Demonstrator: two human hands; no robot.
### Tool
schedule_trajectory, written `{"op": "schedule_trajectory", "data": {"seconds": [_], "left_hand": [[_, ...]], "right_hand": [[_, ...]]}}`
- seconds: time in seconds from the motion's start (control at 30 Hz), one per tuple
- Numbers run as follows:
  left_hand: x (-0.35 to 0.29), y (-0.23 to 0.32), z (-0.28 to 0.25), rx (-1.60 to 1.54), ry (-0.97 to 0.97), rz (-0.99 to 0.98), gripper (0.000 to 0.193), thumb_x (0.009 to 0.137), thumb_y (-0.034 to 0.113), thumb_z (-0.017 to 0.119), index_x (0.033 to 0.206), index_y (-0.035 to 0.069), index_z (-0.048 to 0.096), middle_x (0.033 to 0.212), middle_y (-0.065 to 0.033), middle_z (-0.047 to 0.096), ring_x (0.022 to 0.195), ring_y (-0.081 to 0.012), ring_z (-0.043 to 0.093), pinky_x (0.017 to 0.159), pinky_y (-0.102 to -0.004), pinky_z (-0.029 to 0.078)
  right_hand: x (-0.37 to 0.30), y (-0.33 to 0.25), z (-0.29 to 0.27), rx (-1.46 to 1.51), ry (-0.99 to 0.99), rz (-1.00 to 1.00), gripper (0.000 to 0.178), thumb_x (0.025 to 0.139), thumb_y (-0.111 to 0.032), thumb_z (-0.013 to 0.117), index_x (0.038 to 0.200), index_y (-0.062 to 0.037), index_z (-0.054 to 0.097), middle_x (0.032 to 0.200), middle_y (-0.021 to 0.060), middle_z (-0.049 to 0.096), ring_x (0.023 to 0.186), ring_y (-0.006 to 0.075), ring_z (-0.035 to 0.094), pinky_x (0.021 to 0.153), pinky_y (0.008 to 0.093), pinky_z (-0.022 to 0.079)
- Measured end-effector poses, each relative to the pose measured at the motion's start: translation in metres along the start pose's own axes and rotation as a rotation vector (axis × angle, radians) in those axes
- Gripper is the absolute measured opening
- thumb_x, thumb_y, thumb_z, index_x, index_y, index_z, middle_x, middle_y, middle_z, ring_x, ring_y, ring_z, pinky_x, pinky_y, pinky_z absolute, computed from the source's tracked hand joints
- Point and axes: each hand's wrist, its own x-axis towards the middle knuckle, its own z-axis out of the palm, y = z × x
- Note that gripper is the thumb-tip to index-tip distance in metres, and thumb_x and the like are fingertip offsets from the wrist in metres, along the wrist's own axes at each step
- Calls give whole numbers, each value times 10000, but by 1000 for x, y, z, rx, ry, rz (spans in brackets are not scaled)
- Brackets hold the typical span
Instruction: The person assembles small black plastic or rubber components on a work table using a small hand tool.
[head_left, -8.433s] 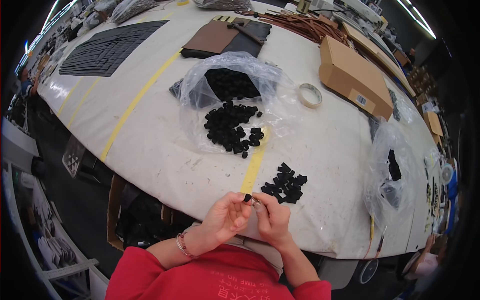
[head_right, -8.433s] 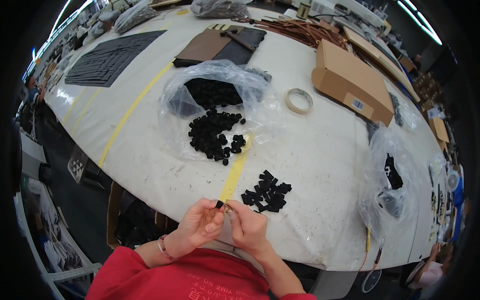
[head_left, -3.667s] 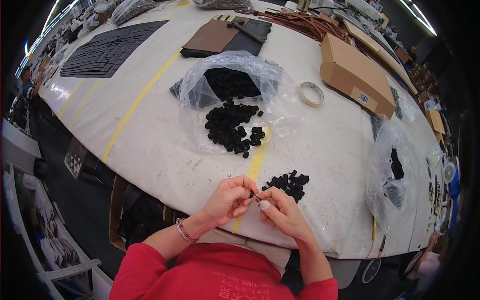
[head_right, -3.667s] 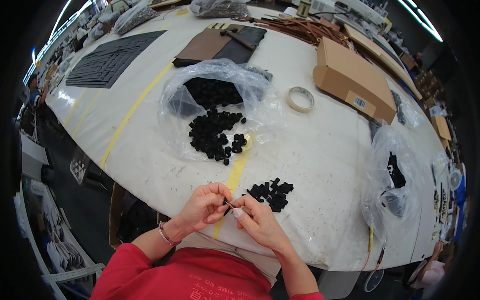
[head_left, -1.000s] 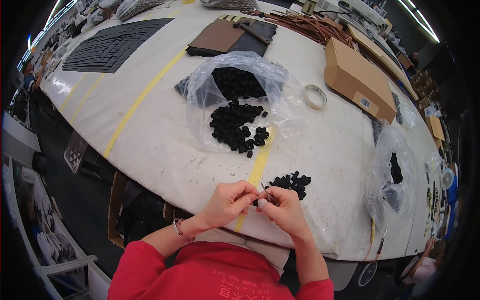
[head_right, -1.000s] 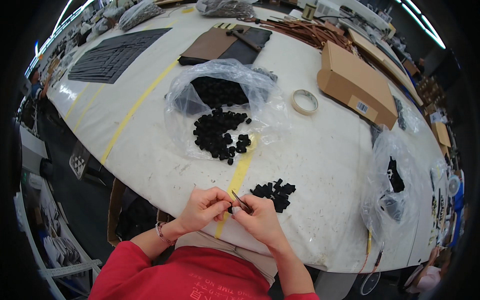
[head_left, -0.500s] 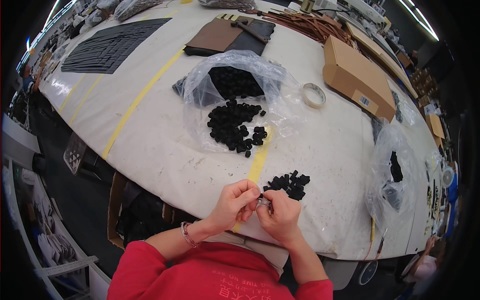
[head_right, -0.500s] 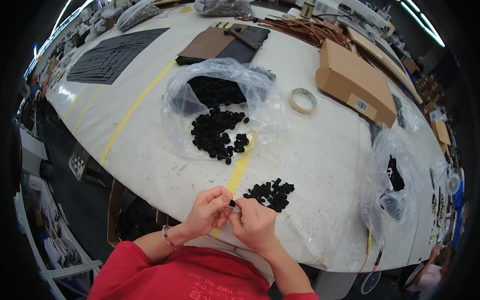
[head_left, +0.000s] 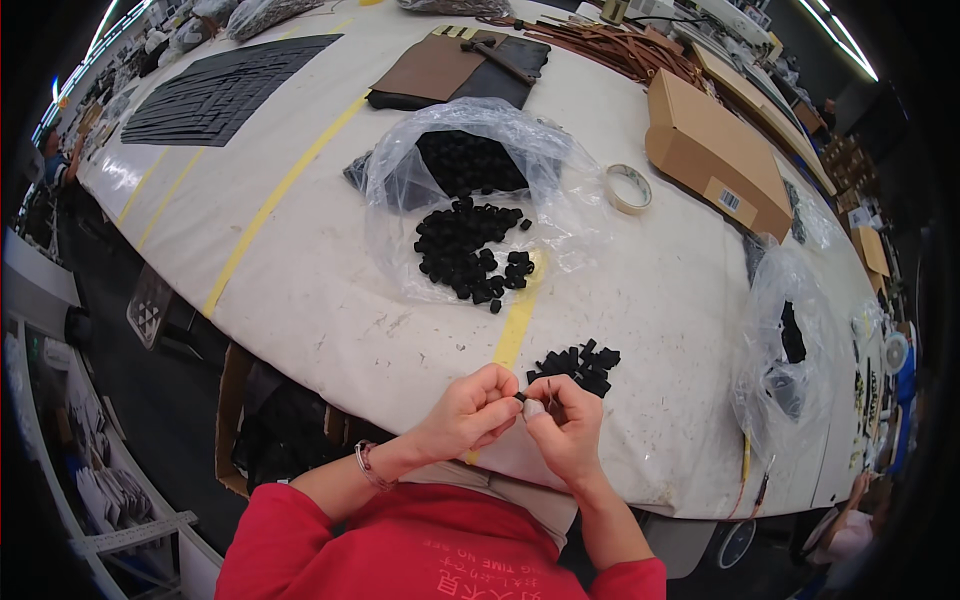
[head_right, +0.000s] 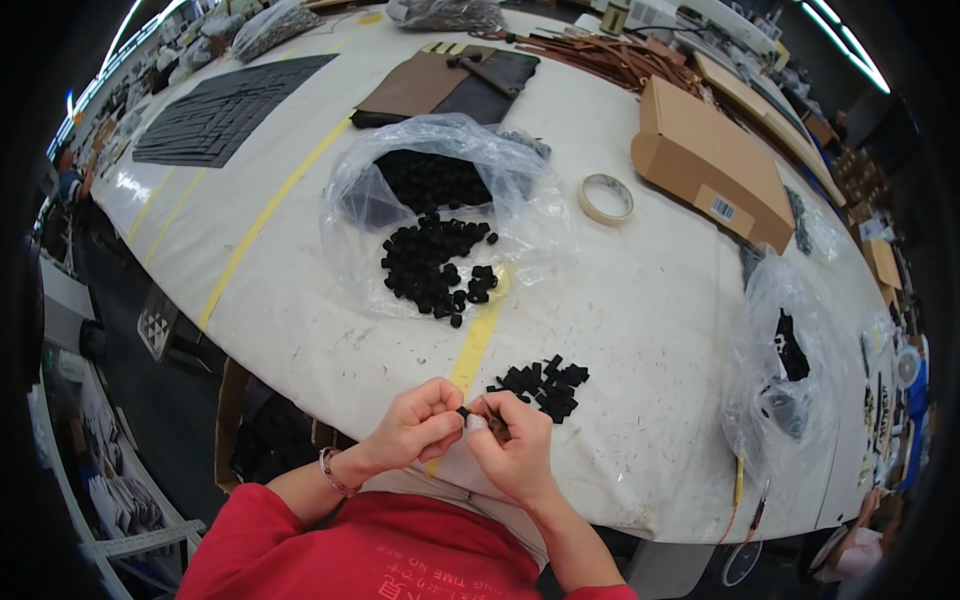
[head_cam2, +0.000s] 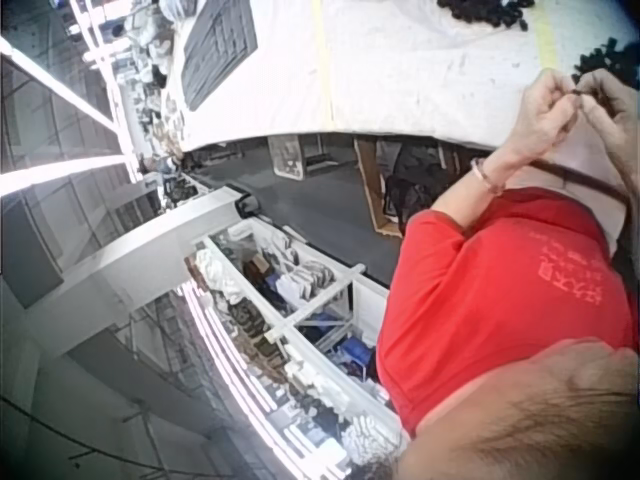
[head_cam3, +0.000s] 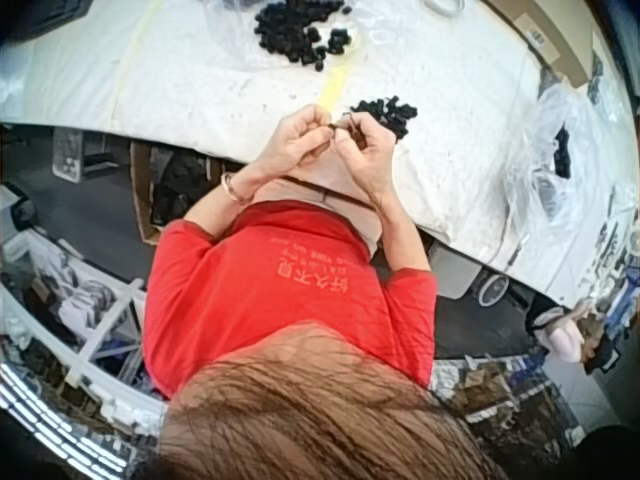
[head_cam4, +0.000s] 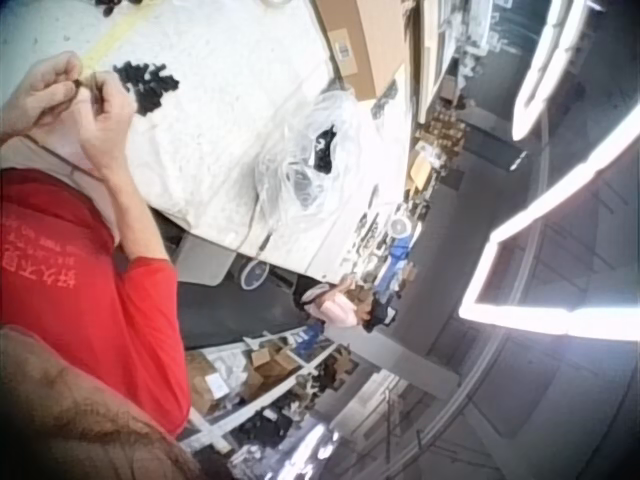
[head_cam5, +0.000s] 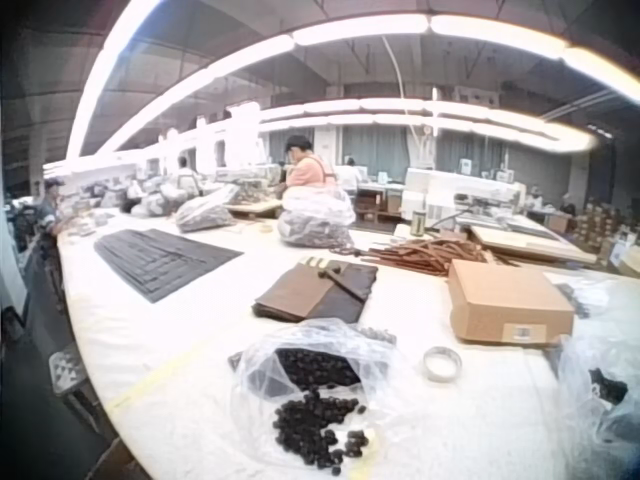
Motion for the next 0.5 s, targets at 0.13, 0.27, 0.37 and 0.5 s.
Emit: {"op": "schedule_trajectory", "data": {"seconds": [0.13, 0.27, 0.37, 0.5], "left_hand": [[-1, 2, -1, 206, 8, 49, 38, 849, 31, 461, 872, 29, 430, 597, 34, 470, 457, -10, 367, 389, -174, 277], [-3, -1, 1, 538, 99, 280, 72, 790, -3, 516, 834, 14, 462, 552, 33, 468, 460, -8, 379, 401, -179, 297], [-5, 1, 2, 652, 130, 358, 81, 749, -25, 546, 789, 9, 485, 525, 24, 458, 463, -8, 393, 407, -182, 313], [-8, 7, 0, 638, 77, 318, 84, 723, -40, 555, 759, 8, 496, 515, 19, 456, 458, -16, 402, 404, -192, 327]], "right_hand": [[9, -5, -9, 502, -94, 451, 118, 713, -25, 563, 821, 18, 546, 674, 54, 563, 483, 45, 460, 380, 152, 278], [12, -9, -10, 620, -141, 560, 132, 698, -21, 568, 823, 13, 539, 670, 60, 558, 480, 45, 453, 378, 157, 272], [12, -5, -9, 683, -214, 563, 128, 677, -13, 568, 795, 5, 523, 658, 46, 545, 479, 49, 452, 385, 161, 281], [14, 3, -12, 705, -385, 498, 103, 644, 3, 545, 740, -11, 510, 635, -5, 491, 503, 34, 456, 412, 166, 316]]}}
